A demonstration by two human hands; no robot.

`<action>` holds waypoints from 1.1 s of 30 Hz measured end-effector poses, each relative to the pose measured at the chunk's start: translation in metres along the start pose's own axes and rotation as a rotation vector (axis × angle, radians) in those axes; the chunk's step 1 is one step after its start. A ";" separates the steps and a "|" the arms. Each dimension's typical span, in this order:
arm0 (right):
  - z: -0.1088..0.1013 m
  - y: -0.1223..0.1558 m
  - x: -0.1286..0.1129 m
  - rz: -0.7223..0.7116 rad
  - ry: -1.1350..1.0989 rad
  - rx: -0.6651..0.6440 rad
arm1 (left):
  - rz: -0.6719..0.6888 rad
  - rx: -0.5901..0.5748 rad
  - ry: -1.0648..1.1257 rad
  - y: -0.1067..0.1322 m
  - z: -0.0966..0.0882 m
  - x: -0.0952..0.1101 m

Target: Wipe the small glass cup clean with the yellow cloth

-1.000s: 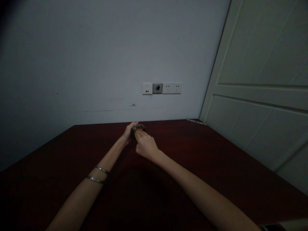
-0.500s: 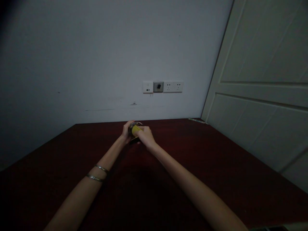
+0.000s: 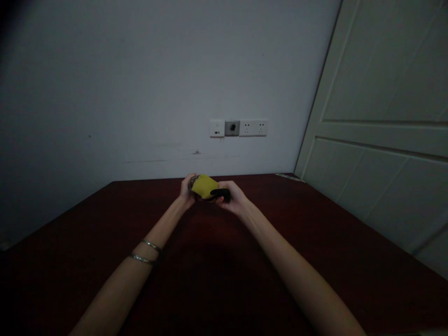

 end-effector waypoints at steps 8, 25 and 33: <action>0.001 0.015 -0.065 -0.516 0.451 0.102 | -0.317 -0.151 -0.129 0.007 0.003 -0.028; 0.068 0.060 0.022 -1.665 2.095 -0.684 | -0.517 -0.353 -0.151 0.011 0.002 -0.053; 0.067 0.046 0.028 -1.535 2.228 -0.676 | -0.485 -0.342 -0.172 0.014 -0.005 -0.054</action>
Point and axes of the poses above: each hand's wrist, its own y-axis away from the middle knuckle, its own z-axis out of the palm, x = y × z, the point moved 10 cm from there along -y, towards the middle knuckle, and after that the axes turned 5 degrees about x, right-handed, at the moved point
